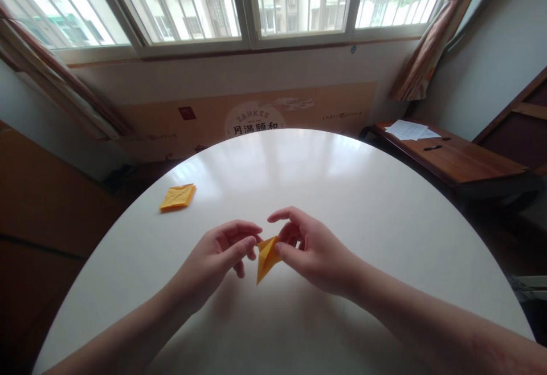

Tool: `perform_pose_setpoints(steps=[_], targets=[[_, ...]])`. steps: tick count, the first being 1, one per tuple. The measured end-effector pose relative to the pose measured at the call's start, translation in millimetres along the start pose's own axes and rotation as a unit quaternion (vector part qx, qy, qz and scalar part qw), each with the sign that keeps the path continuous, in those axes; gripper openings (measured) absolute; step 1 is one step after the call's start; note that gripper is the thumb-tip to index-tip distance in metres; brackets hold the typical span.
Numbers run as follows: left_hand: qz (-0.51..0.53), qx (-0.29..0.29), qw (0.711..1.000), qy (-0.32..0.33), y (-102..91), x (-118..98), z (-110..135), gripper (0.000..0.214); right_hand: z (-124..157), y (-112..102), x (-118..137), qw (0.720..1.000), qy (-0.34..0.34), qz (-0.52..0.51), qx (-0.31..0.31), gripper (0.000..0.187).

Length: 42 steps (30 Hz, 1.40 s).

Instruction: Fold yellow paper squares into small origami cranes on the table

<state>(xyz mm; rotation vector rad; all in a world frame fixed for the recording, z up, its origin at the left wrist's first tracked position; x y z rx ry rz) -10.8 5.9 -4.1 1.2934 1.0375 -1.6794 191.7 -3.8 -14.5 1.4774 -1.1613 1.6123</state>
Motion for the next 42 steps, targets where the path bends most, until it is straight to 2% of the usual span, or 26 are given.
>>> perform_pose_setpoints(steps=[3,7,11,16,19,23,33,42], targets=[[-0.001,0.049,0.998,-0.048,1.5,-0.1,-2.0,0.029,2.7,0.3,2.1,0.999,-0.028,0.044,0.005,0.033],[-0.027,0.066,0.995,-0.066,3.2,1.1,-1.7,0.027,3.9,1.4,2.4,0.998,-0.039,0.054,-0.001,0.032],[-0.036,0.05,0.997,-0.048,3.4,1.4,-1.4,0.024,2.6,1.6,0.9,1.0,-0.005,0.012,-0.009,0.035],[-0.02,0.012,0.999,-0.022,2.8,2.3,-1.3,0.021,-0.9,3.3,-2.2,0.998,0.038,-0.037,0.019,0.033],[-0.03,0.016,0.999,-0.017,2.8,2.9,-0.6,0.024,-2.2,4.3,-3.8,0.996,0.054,-0.064,0.026,0.034],[0.016,0.019,0.999,-0.024,2.8,2.0,-0.4,0.029,-2.2,4.5,-3.0,0.992,0.073,-0.097,0.04,0.035],[0.12,0.045,0.989,-0.069,3.8,4.0,-1.3,0.02,-1.6,4.3,-1.7,0.988,0.076,-0.11,0.073,0.032],[0.105,0.042,0.99,-0.081,5.5,3.7,-3.2,0.018,1.2,3.8,2.8,0.994,0.073,-0.042,0.065,0.026]])
Point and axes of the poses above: each hand's wrist, its own z-axis away from the middle knuckle, its own y-axis out of the palm, x = y × z, the point moved 1 cm from there along -z, towards the middle knuckle, and after that the axes turned 1 degree about -y, right-handed, at the moved point
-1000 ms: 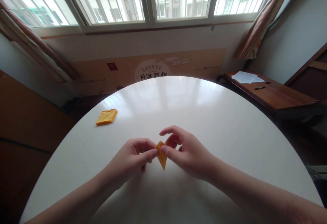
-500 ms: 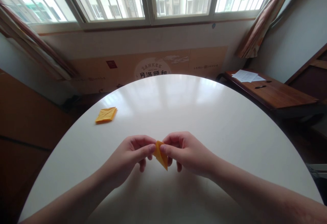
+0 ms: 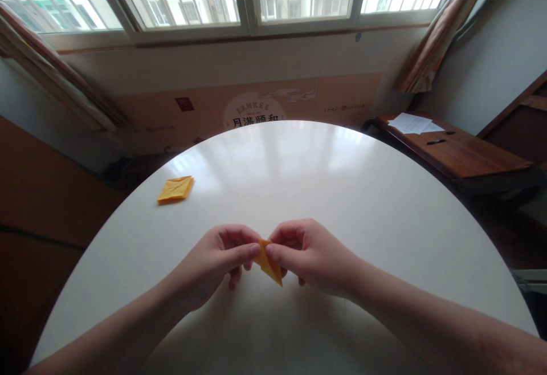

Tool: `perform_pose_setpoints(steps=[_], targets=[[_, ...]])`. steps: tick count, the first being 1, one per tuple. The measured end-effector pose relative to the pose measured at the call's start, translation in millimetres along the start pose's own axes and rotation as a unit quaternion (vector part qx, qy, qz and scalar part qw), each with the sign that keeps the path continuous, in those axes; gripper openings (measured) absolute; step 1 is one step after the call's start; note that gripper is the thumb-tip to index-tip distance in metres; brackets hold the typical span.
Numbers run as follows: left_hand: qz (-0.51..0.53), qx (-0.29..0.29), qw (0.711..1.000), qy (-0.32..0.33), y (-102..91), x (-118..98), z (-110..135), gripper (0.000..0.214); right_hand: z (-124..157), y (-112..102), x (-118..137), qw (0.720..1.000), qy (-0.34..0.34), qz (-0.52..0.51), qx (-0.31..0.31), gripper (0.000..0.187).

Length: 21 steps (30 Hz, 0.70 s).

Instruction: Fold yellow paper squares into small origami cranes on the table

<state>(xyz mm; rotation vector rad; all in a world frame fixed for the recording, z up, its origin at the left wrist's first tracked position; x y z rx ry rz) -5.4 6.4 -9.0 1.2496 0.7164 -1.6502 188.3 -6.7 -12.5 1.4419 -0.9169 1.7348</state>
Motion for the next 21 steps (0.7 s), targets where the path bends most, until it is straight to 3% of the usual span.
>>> perform_pose_setpoints(steps=[15,21], targets=[[-0.013,-0.004,1.0,-0.01,0.0,0.4,0.5,0.019,-0.2,0.1,-0.7,1.0,0.007,0.028,-0.007,0.032],[-0.03,0.002,1.0,0.004,-0.1,0.7,-0.2,0.017,0.3,1.1,1.7,0.996,-0.013,0.075,-0.034,0.025]])
Point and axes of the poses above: each hand's wrist, its own z-axis away from the middle knuckle, its own y-axis out of the palm, x = y × z, the point moved 1 cm from there along -z, towards the middle knuckle, and after that the axes turned 1 degree about -y, right-handed, at the moved point
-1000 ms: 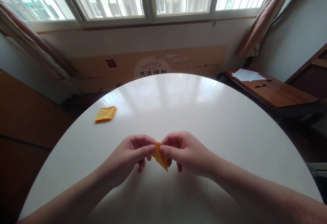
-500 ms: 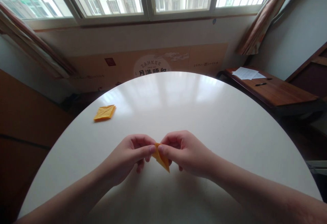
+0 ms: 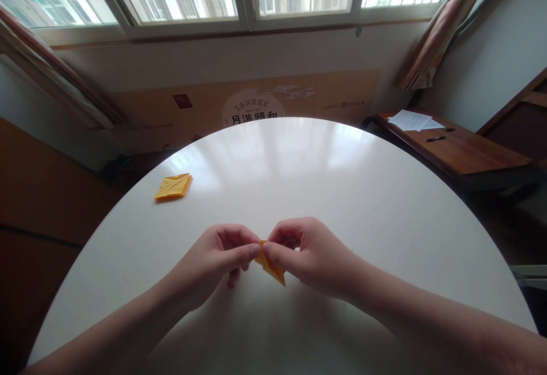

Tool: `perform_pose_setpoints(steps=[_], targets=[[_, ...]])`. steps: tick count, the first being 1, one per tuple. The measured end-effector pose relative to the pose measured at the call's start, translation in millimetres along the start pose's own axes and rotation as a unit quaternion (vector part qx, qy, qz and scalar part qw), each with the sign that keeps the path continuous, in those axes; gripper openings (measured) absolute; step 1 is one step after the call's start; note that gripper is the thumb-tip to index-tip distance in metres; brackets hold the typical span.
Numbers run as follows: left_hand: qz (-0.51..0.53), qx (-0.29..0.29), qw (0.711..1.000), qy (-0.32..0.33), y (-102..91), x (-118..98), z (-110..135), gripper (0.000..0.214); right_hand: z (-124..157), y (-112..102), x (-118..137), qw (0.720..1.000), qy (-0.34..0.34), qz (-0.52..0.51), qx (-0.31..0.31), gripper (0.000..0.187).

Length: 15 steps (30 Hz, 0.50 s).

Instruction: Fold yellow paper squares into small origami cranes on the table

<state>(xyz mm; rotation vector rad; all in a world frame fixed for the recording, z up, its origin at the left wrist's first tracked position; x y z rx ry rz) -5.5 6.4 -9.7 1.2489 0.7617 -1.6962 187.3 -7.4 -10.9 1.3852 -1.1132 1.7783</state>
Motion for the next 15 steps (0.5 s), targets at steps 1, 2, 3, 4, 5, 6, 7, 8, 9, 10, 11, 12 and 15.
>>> perform_pose_setpoints(steps=[1,2,3,4,5,6,7,8,9,10,11,12,15], targets=[[-0.001,0.0,1.0,0.001,-0.1,0.0,0.0,0.016,-0.1,0.1,0.3,1.0,-0.003,0.003,-0.004,0.024],[-0.001,-0.001,1.0,0.002,-0.2,0.0,0.0,0.017,-0.2,0.3,0.6,1.0,-0.005,0.004,-0.008,0.024],[0.0,-0.001,1.0,0.002,-0.2,-0.1,0.0,0.017,-0.2,0.3,0.9,1.0,-0.006,0.004,-0.009,0.024],[0.001,-0.001,1.0,0.002,-0.3,-0.1,-0.1,0.018,-0.3,0.3,1.2,1.0,-0.006,0.002,-0.008,0.024],[0.003,0.0,1.0,0.001,-0.4,-0.1,-0.2,0.018,-0.4,0.3,1.5,1.0,-0.006,0.0,-0.006,0.024],[0.005,0.002,1.0,0.0,-0.4,-0.1,-0.3,0.019,-0.4,0.3,1.9,1.0,-0.006,-0.002,-0.002,0.024],[0.006,0.004,1.0,0.0,-0.5,-0.1,-0.5,0.019,-0.4,0.2,2.4,1.0,-0.006,-0.004,0.001,0.024],[0.007,0.006,1.0,-0.002,-0.6,0.0,-0.6,0.02,-0.3,0.2,3.1,1.0,-0.005,-0.005,0.004,0.023],[0.007,0.009,1.0,-0.002,-0.6,0.0,-0.8,0.02,-0.2,0.1,3.8,1.0,-0.006,-0.005,0.005,0.023],[0.006,0.01,1.0,-0.003,-0.7,0.1,-0.9,0.02,0.1,0.1,4.6,1.0,-0.005,-0.005,0.006,0.022],[0.003,0.011,1.0,-0.002,-0.9,0.1,-1.0,0.02,0.4,0.1,5.4,1.0,-0.005,-0.004,0.007,0.022],[0.001,0.012,1.0,-0.001,-1.0,0.1,-1.1,0.02,0.8,0.2,6.2,1.0,-0.005,-0.003,0.008,0.022],[0.0,0.014,1.0,0.001,-1.2,0.3,-1.2,0.02,1.8,0.0,8.2,1.0,-0.004,-0.001,0.011,0.022]])
Point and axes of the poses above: each hand's wrist, its own z-axis away from the middle knuckle, its own y-axis out of the palm, x = y × z, the point moved 1 cm from there along -z, towards the middle knuckle, and after that the axes turned 1 degree about -y, right-handed, at the moved point
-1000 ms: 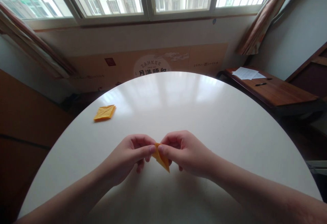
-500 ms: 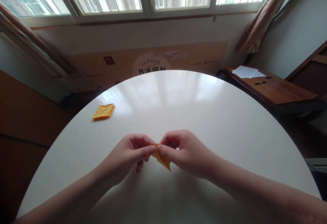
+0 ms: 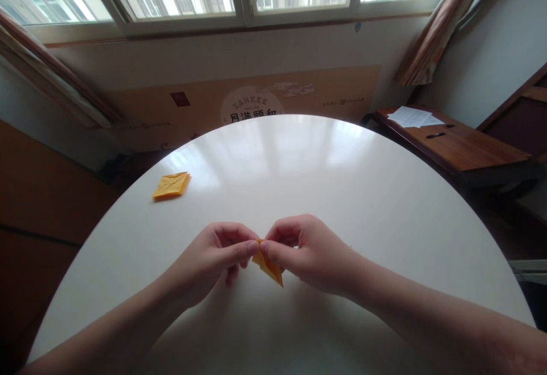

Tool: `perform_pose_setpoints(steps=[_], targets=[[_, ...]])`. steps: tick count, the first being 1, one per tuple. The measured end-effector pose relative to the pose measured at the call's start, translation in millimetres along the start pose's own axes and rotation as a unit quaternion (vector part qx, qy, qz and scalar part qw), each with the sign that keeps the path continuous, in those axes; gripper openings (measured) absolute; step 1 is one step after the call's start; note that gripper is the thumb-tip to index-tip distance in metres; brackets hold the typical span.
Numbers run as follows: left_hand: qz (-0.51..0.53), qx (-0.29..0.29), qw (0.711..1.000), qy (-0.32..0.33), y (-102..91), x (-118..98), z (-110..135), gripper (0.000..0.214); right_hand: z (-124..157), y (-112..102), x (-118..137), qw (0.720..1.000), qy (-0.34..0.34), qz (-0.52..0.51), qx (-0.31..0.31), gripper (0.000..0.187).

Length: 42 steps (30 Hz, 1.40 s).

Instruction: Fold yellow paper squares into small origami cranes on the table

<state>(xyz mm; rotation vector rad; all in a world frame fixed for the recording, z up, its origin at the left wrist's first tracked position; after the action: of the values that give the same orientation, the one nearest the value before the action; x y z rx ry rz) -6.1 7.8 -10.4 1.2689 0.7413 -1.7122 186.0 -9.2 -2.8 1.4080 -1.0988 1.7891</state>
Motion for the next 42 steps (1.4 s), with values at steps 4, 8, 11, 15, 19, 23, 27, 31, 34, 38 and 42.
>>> perform_pose_setpoints(steps=[4,8,11,15,19,23,27,31,34,38,42], targets=[[0.008,-0.009,1.0,-0.005,0.2,1,0,0.019,0,-1,1,1.0,-0.003,0.007,-0.002,0.022],[0.012,-0.018,1.0,0.004,0.8,1,0,0.017,0,0,-1,1.0,-0.01,0.01,-0.003,0.023],[0.005,-0.026,1.0,0.013,1.5,1,1,0.016,1,1,-1,1.0,-0.027,0.007,-0.004,0.025],[-0.019,-0.037,0.999,0.027,2.6,0,1,0.018,1,1,-4,0.999,-0.042,0.031,-0.011,0.029],[-0.045,-0.042,0.997,0.04,2.5,0,1,0.021,0,1,-6,0.999,-0.021,0.04,-0.016,0.029],[-0.092,-0.041,0.993,0.062,3.3,-1,2,0.02,-1,1,-6,1.0,-0.006,0.023,-0.007,0.028],[-0.167,-0.069,0.978,0.103,6.1,-4,5,0.016,-1,2,-5,1.0,0.01,0.003,0.003,0.026],[-0.178,-0.105,0.971,0.117,3.3,-7,4,0.015,-1,1,-5,0.998,0.044,-0.03,0.029,0.025],[-0.145,-0.127,0.976,0.105,-2.2,-8,2,0.019,-3,-1,-7,0.994,0.077,-0.053,0.049,0.026],[-0.143,-0.072,0.984,0.08,-3.3,-8,2,0.025,-4,-2,-9,0.993,0.09,-0.063,0.051,0.028],[-0.187,0.0,0.98,0.068,0.3,-7,3,0.021,-5,-1,-9,0.993,0.098,-0.039,0.055,0.026]])
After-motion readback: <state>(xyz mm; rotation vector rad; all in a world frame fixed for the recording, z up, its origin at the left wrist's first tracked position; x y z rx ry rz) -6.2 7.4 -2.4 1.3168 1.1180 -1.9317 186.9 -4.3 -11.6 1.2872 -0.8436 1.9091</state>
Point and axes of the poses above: each hand's wrist, its own z-axis away from the middle knuckle, its own y-axis out of the palm, x = y × z, the point moved 1 cm from there along -z, towards the middle knuckle, and after that the axes turned 1 degree about -y, right-handed, at the moved point
